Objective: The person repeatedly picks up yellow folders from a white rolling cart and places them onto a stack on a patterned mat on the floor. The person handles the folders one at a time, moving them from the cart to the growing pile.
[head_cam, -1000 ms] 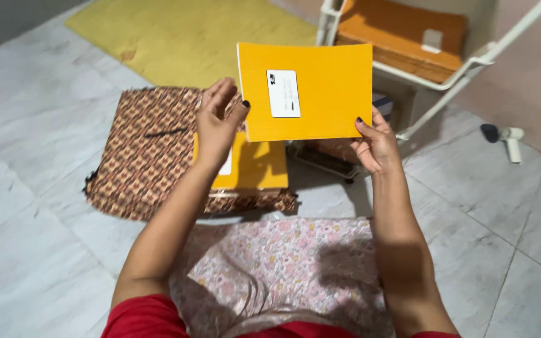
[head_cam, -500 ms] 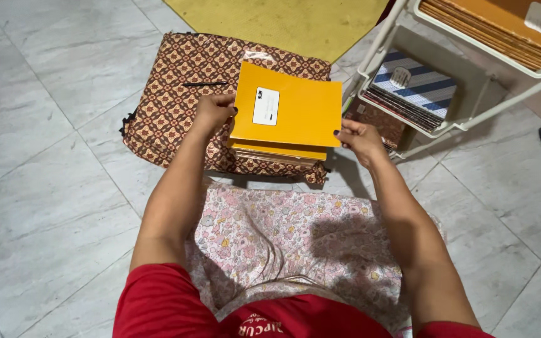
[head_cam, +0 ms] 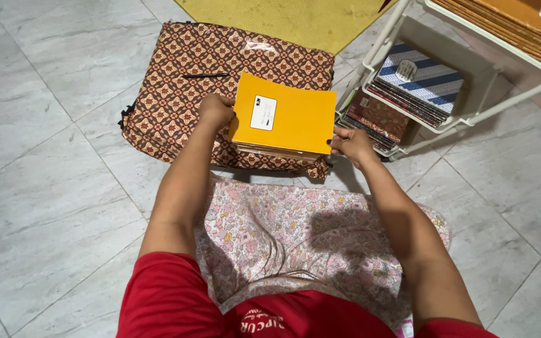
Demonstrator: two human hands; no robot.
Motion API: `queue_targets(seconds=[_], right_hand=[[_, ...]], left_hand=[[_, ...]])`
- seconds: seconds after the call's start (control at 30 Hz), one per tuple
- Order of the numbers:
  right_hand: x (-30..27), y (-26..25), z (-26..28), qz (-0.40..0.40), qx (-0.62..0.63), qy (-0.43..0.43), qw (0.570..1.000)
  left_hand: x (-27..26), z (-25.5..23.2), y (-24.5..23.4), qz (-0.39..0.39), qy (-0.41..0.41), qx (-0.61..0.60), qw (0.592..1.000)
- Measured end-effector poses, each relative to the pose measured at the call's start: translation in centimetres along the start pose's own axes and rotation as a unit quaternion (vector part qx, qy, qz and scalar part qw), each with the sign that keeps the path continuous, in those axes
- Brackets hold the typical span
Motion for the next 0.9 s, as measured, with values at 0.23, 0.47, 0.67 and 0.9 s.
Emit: queue_targets(seconds=[0.23, 0.47, 0.67, 0.9], right_hand=[[0.4, -0.2, -0.5, -0.019, -0.031, 0.011, 0.999], [0.6, 0.0, -0.5, -0.022, -0.036, -0.004, 0.999], [0.5, 0.2, -0.3, -0.020, -0.057, -0.005, 0.998], [0.0, 0.3, 0.2, -0.025, -0.068, 0.002, 0.997]], left_hand=[[-0.8, -0.5, -0.3, 0.016, -0.015, 0.020, 1.000], [0.0, -0.2, -0.1, -0.002, 0.027, 0.049, 0.998], [1.8, 1.7, 1.5, -0.016, 0.022, 0.039, 0.999], [2.9, 2.4, 2.7, 0.001, 0.009, 0.113, 0.994]])
Point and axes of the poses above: each hand's wrist, its own x-axis towards the middle knuckle, its own y-axis out of the palm, z = x × y, the point moved 8 cm from there along x, towards the middle knuckle, and after that the axes turned 8 degrees about -z, right-handed, at the moved point
